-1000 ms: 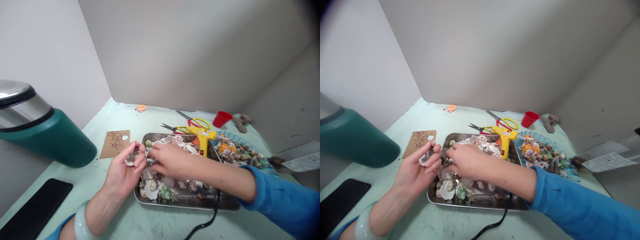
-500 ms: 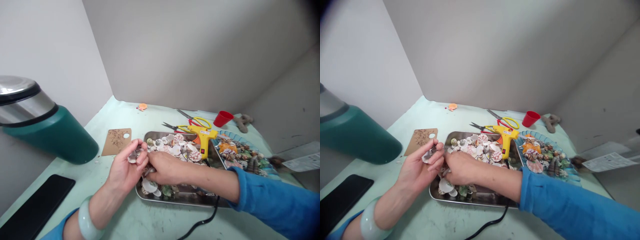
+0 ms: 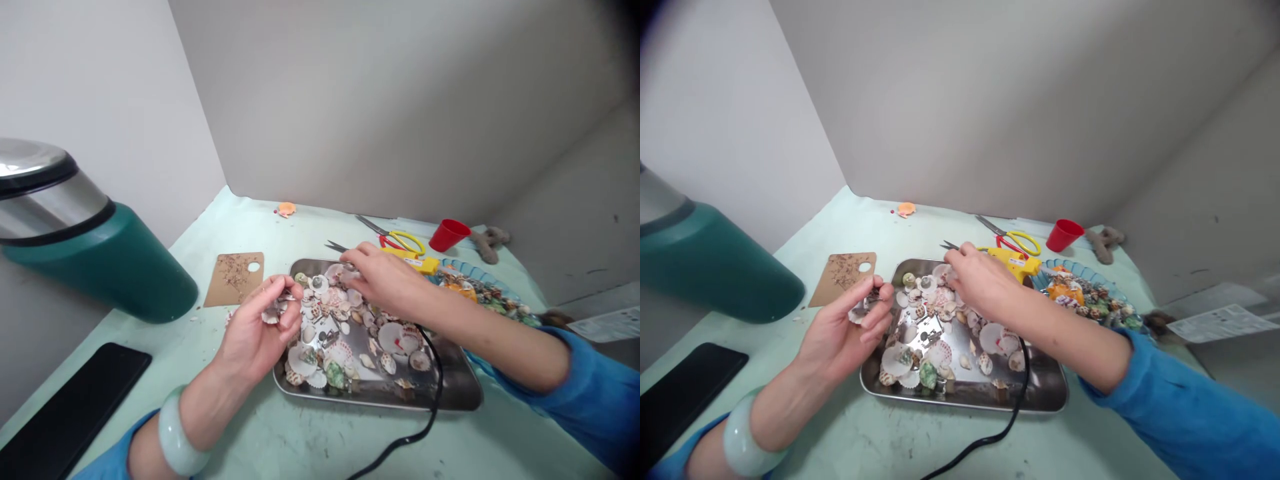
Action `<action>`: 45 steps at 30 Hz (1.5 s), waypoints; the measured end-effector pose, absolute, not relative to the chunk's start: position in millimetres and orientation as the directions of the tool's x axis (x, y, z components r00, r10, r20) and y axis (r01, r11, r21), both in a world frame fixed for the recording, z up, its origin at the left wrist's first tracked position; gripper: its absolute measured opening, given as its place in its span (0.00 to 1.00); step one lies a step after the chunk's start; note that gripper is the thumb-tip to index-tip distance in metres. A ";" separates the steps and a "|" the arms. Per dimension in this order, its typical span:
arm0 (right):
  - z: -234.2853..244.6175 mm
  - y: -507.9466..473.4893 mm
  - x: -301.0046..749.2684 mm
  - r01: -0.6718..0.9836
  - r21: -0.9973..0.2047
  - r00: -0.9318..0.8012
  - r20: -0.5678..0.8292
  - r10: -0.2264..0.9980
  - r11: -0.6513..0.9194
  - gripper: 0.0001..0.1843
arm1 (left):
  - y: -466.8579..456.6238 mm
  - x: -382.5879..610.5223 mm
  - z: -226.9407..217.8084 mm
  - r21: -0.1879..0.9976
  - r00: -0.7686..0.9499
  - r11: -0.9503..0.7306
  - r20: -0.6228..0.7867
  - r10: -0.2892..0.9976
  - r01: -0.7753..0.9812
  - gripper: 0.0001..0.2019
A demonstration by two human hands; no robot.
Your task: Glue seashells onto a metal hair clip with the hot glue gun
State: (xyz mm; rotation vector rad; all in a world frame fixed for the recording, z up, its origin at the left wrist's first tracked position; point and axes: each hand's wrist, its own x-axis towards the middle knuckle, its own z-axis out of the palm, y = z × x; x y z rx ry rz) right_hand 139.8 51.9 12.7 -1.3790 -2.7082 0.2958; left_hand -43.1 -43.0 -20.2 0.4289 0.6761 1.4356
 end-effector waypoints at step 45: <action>-3.3 12.1 119.5 0.450 -0.310 -0.877 0.022 0.480 0.837 0.07 | -41.2 -46.7 -23.7 0.589 0.037 0.123 -0.156 0.987 -0.798 0.11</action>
